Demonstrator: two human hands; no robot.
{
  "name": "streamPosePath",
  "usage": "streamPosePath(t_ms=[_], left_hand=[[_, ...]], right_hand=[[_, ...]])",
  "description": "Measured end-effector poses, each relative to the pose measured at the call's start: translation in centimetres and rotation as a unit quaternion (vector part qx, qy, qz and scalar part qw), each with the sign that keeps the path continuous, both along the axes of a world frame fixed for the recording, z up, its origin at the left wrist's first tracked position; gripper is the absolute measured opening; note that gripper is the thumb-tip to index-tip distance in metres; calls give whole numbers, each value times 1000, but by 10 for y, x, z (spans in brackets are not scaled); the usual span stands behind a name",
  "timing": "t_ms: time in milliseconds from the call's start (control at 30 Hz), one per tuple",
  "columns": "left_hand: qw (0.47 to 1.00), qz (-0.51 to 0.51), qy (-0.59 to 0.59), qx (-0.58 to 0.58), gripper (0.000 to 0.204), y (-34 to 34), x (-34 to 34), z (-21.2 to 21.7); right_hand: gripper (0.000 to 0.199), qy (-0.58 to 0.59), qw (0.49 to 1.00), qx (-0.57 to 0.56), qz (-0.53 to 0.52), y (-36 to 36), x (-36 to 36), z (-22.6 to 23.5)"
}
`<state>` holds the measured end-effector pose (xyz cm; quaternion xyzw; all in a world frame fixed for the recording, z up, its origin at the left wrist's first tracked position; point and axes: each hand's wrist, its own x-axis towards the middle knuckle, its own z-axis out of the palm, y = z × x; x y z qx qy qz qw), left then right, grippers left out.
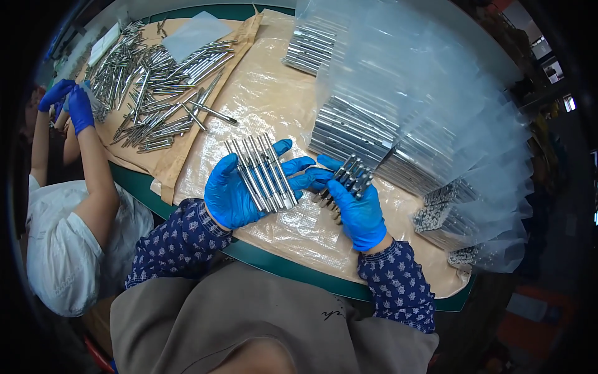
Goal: Manually sorting and packaging small metal rods into plastic organizers at a factory workstation.
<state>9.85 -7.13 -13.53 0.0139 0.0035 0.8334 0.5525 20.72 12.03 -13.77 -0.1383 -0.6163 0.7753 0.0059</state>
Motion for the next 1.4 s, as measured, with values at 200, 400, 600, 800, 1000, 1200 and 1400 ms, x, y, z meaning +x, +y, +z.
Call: streamPosePath(t_ms=[200, 400, 600, 800, 1000, 1200, 1400], left_hand=[[992, -40, 107, -54, 108, -2, -5, -5], [985, -28, 156, -64, 110, 4, -6, 7], [986, -23, 157, -49, 113, 3, -5, 7], [982, -16, 165, -91, 110, 3, -4, 15], [993, 18, 113, -20, 98, -5, -1, 3], [991, -4, 133, -20, 118, -2, -1, 7], [995, 6, 78, -61, 100, 0, -3, -2]], right_hand=[[53, 11, 915, -403, -10, 4, 5, -2], [62, 29, 848, -529, 5, -8, 14, 7], [85, 72, 854, -513, 37, -7, 21, 12], [99, 74, 849, -523, 21, -12, 18, 12], [101, 39, 862, -505, 22, -12, 17, 14], [99, 40, 876, -480, 25, -11, 19, 7], [97, 44, 877, -478, 20, -12, 16, 10]])
